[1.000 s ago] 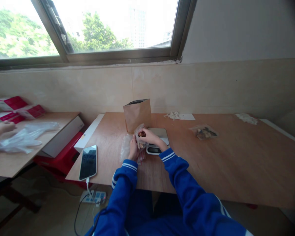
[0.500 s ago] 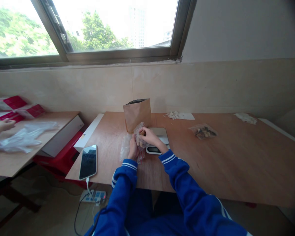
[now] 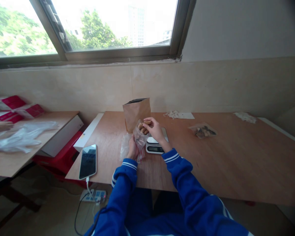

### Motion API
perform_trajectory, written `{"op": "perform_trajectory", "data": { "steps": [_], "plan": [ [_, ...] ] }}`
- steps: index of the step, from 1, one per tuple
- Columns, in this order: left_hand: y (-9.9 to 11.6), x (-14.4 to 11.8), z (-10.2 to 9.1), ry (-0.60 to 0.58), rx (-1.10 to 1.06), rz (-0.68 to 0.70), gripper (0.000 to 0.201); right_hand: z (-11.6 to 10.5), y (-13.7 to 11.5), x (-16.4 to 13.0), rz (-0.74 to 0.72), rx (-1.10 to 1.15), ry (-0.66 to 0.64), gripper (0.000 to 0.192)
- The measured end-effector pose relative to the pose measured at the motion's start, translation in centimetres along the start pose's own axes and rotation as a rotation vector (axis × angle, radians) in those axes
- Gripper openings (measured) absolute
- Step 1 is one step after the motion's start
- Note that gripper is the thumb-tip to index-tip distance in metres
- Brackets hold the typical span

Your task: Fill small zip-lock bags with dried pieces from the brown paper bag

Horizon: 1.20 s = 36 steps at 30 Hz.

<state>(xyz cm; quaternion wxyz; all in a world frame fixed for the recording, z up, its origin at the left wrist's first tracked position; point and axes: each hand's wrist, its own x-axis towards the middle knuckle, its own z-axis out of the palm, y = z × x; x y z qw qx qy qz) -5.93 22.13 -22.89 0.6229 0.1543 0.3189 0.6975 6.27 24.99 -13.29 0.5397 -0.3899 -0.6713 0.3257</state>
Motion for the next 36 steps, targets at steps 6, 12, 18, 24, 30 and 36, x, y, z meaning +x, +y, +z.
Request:
{"op": "perform_trajectory", "data": {
  "steps": [6, 12, 18, 24, 30, 36],
  "plan": [
    [0.4, -0.4, 0.4, 0.036, -0.082, -0.063, 0.036, 0.8, 0.3, 1.3, 0.007, 0.101, 0.015, 0.025],
    [0.6, -0.4, 0.5, 0.007, -0.099, -0.026, 0.033, 1.5, 0.8, 0.6, -0.018, 0.008, -0.038, 0.017],
    [0.3, 0.0, 0.1, -0.018, -0.083, 0.002, 0.035, 2.2, 1.0, -0.1, 0.011, 0.049, -0.049, 0.017],
    [0.5, -0.1, 0.3, -0.037, -0.125, -0.010, 0.033, 1.9, 0.7, 1.5, -0.068, 0.105, -0.013, 0.016],
    [0.8, -0.3, 0.5, 0.081, -0.095, -0.064, 0.034, 1.6, -2.0, 6.7, -0.240, 0.049, 0.170, 0.012],
    [0.6, -0.3, 0.4, 0.068, -0.110, -0.072, 0.034, 3.7, -5.5, 12.6, -0.508, -0.087, 0.275, 0.007]
  ]
}}
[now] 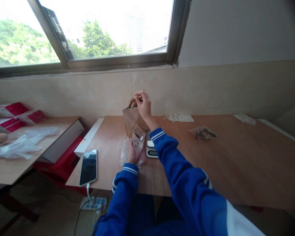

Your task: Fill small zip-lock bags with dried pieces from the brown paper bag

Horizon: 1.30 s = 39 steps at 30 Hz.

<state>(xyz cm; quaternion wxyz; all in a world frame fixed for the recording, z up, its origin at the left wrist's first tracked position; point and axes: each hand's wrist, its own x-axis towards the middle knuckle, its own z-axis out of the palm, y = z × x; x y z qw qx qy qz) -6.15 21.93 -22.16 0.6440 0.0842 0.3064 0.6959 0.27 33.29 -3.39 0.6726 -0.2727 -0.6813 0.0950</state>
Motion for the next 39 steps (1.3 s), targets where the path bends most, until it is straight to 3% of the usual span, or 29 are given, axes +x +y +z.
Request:
{"op": "perform_trajectory", "data": {
  "steps": [5, 9, 15, 22, 30, 35, 39],
  "plan": [
    [-0.1, 0.3, -0.2, -0.014, 0.013, 0.007, 0.033, 2.9, 0.8, 0.3, -0.069, -0.077, -0.172, 0.014],
    [0.0, 0.4, -0.3, -0.052, 0.041, -0.002, 0.035, 3.5, 1.4, -1.2, -0.027, -0.098, -0.249, 0.018],
    [0.0, 0.3, -0.5, -0.065, 0.089, 0.014, 0.032, 3.1, 2.3, -0.9, 0.075, 0.015, -0.260, 0.014],
    [-0.2, 0.6, -0.9, -0.048, 0.036, 0.016, 0.029, 2.4, 2.6, -0.1, 0.040, 0.119, -0.478, 0.020],
    [0.0, 0.1, -0.4, -0.043, 0.065, 0.028, 0.029, 0.6, 1.2, -0.4, 0.003, 0.148, -0.537, 0.026],
    [0.0, 0.0, -0.3, -0.020, 0.075, 0.043, 0.025, 0.0, 0.3, -1.0, -0.001, 0.126, -0.562, 0.006],
    [-0.1, 0.0, -0.4, -0.025, 0.058, 0.045, 0.025, -0.2, -0.2, -1.0, 0.009, 0.117, -0.594, 0.021]
  ]
}}
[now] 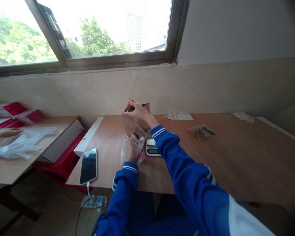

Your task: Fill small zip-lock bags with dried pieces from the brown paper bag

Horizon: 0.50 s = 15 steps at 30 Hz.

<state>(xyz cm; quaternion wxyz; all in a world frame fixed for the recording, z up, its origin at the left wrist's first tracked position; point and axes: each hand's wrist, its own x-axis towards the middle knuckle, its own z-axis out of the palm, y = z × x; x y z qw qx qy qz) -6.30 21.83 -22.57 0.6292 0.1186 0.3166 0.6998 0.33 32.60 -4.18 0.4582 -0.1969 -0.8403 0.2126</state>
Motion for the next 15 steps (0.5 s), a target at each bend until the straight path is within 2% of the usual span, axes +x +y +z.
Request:
{"op": "perform_trajectory", "data": {
  "steps": [7, 12, 15],
  "plan": [
    [0.12, -0.37, 0.22, -0.016, 0.039, 0.049, 0.018, -0.35, -0.40, -0.14, -0.020, 0.054, -0.040, 0.014],
    [0.01, -0.06, -0.10, -0.018, -0.011, 0.003, 0.023, -0.27, 0.09, -0.28, 0.058, 0.115, 0.103, 0.022],
    [-0.12, 0.30, -0.48, -0.029, -0.036, -0.020, 0.026, -0.14, 0.34, -0.36, 0.089, 0.185, 0.163, 0.020]
  ]
}}
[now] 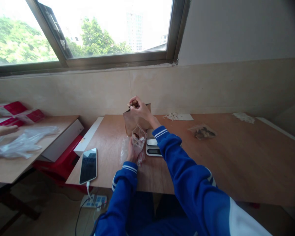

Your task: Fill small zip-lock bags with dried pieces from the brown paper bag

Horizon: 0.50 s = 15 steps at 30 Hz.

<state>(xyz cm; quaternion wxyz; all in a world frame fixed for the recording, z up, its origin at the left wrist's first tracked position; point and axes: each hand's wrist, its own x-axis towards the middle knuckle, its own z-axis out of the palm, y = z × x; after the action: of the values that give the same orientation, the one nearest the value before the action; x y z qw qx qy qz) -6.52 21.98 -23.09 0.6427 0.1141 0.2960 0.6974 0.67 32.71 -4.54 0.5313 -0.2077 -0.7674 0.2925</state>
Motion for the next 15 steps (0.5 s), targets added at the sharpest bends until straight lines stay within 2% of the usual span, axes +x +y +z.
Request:
{"op": "perform_trajectory", "data": {
  "steps": [5, 11, 15],
  "plan": [
    [-0.07, 0.17, -0.22, 0.000, 0.019, 0.014, 0.026, 0.49, -0.06, -0.24, -0.044, -0.101, -0.076, 0.012],
    [-0.09, 0.13, -0.24, -0.008, -0.006, -0.008, 0.029, 0.93, -0.18, -0.01, -0.140, -0.216, -0.049, 0.012],
    [-0.07, 0.10, -0.19, 0.002, 0.012, -0.010, 0.029, 0.84, -0.35, 0.43, -0.110, -0.334, -0.080, 0.014]
  ]
}}
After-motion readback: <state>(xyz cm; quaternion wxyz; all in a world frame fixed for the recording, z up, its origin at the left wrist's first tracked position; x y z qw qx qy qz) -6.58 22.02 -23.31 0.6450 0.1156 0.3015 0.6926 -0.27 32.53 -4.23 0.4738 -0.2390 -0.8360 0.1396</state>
